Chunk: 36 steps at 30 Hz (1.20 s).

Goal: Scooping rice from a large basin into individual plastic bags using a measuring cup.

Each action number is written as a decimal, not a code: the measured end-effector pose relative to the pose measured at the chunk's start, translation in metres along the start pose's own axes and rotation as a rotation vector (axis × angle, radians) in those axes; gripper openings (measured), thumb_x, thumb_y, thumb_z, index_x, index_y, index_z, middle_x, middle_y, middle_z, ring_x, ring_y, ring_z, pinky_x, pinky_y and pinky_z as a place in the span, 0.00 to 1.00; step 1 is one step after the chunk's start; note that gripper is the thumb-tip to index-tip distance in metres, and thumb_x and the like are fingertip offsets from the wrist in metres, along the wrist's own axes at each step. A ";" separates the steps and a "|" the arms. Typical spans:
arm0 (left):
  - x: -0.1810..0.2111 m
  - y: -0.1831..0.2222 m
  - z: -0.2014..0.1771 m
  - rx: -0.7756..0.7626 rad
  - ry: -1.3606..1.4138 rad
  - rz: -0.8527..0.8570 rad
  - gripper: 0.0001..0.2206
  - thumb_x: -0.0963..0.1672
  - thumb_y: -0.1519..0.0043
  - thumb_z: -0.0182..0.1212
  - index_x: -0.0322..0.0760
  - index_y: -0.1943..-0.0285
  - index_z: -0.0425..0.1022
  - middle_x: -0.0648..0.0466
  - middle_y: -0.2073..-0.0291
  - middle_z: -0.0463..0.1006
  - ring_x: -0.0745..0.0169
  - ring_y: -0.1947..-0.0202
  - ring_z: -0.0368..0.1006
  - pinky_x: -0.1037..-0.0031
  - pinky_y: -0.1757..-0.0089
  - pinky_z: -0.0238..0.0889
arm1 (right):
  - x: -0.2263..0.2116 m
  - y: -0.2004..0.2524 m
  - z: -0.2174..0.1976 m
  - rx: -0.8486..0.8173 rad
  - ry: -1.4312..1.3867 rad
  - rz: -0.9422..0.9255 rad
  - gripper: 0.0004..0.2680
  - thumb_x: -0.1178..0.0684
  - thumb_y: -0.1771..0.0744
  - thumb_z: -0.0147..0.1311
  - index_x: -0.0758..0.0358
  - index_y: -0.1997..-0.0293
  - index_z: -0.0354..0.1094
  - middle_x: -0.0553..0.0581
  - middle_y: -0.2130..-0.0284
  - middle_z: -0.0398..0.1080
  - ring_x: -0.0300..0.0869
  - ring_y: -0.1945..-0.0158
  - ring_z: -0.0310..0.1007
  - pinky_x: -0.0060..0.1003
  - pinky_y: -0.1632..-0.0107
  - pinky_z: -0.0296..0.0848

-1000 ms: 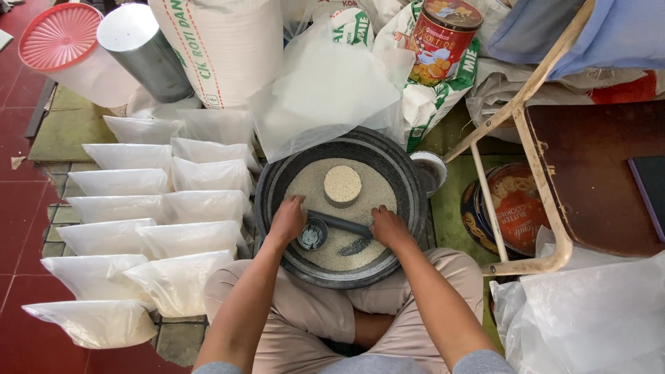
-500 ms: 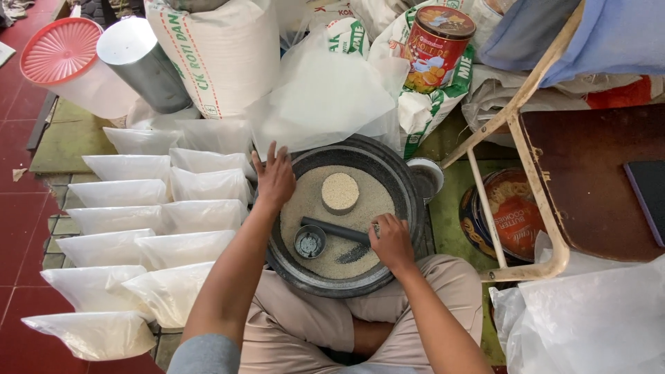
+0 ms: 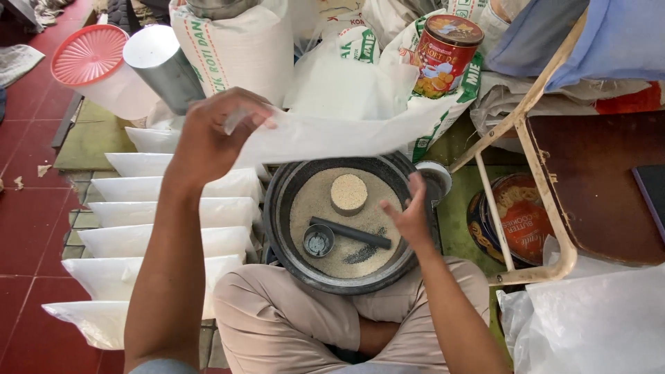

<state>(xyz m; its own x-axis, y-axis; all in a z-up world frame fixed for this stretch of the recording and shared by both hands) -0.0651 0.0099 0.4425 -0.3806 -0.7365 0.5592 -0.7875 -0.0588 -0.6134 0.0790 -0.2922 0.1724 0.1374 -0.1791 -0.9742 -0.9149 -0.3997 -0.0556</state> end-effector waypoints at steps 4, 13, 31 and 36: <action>-0.018 0.019 -0.011 0.046 0.215 -0.122 0.03 0.37 0.31 0.66 0.33 0.50 0.81 0.44 0.57 0.84 0.55 0.57 0.80 0.62 0.48 0.69 | -0.038 -0.033 -0.031 0.050 -0.147 -0.150 0.56 0.17 0.45 0.60 0.62 0.21 0.21 0.80 0.24 0.33 0.66 0.21 0.30 0.73 0.26 0.39; -0.121 0.081 0.035 0.320 0.451 -0.480 0.16 0.38 0.30 0.64 0.35 0.37 0.65 0.47 0.46 0.80 0.64 0.55 0.78 0.77 0.57 0.75 | -0.100 -0.019 -0.080 0.122 -0.145 -0.198 0.09 0.48 0.27 0.58 0.62 0.59 0.75 0.52 0.69 0.75 0.37 0.63 0.76 0.41 0.49 0.76; -0.230 0.224 0.207 0.460 0.803 -1.130 0.24 0.48 0.37 0.78 0.27 0.41 0.72 0.44 0.52 0.76 0.52 0.49 0.78 0.59 0.47 0.77 | -0.208 0.036 -0.076 0.247 0.159 -0.432 0.14 0.51 0.24 0.52 0.63 0.69 0.71 0.55 0.85 0.60 0.36 0.75 0.57 0.34 0.68 0.65; -0.214 0.225 0.221 0.592 0.995 -1.115 0.15 0.46 0.36 0.75 0.30 0.52 0.77 0.51 0.62 0.77 0.62 0.59 0.79 0.65 0.47 0.78 | -0.213 0.046 -0.072 0.207 0.059 -0.393 0.14 0.50 0.25 0.50 0.61 0.70 0.71 0.49 0.84 0.60 0.33 0.75 0.55 0.30 0.69 0.63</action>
<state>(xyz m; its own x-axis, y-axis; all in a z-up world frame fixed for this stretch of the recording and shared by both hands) -0.0533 0.0055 0.0613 -0.1081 0.5454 0.8312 -0.6754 -0.6538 0.3411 0.0346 -0.3374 0.3929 0.5060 -0.1028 -0.8564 -0.8446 -0.2604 -0.4678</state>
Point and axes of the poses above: each hand's wrist, its own y-axis away from the middle knuckle, its own z-axis out of the palm, x = y × z, the point moved 6 cm from there along -y, towards the middle knuckle
